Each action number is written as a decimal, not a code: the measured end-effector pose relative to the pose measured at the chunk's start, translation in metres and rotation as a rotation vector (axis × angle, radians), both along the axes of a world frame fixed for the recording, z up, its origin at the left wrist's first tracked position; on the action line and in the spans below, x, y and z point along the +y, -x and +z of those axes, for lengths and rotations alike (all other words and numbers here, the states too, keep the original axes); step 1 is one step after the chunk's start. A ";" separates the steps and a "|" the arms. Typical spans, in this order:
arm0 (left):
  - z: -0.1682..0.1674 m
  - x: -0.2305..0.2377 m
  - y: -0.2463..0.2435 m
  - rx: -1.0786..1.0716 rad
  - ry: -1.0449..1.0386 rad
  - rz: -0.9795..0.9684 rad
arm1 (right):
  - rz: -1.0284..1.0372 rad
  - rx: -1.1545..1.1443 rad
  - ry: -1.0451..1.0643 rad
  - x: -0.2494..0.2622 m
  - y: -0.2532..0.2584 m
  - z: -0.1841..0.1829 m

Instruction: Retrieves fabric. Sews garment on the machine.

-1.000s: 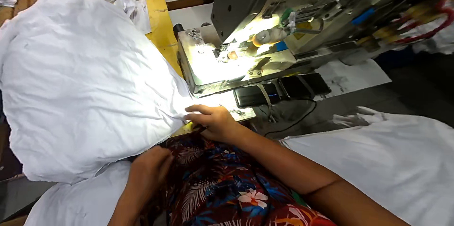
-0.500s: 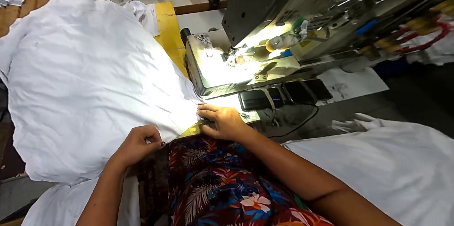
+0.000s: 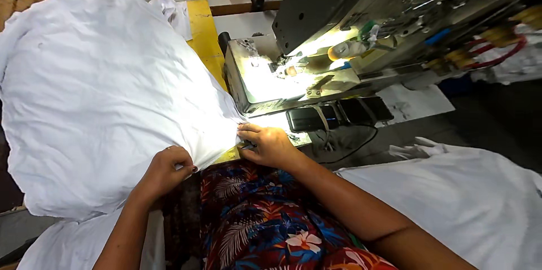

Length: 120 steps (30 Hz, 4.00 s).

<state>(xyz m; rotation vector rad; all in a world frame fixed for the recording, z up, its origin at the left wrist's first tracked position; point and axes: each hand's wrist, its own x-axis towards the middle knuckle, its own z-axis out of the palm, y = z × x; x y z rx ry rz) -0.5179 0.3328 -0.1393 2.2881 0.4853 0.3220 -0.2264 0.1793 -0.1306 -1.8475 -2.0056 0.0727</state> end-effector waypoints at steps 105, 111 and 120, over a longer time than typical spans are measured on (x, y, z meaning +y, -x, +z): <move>0.121 0.046 -0.307 0.149 -0.075 0.365 | -0.166 1.588 0.169 -0.050 -0.064 0.016; 0.115 0.068 -0.305 0.198 -0.183 0.437 | -0.191 1.474 0.157 -0.029 -0.075 0.016; 0.045 -0.062 -0.140 0.250 -0.443 0.548 | -0.403 1.087 -0.188 -0.050 -0.061 0.017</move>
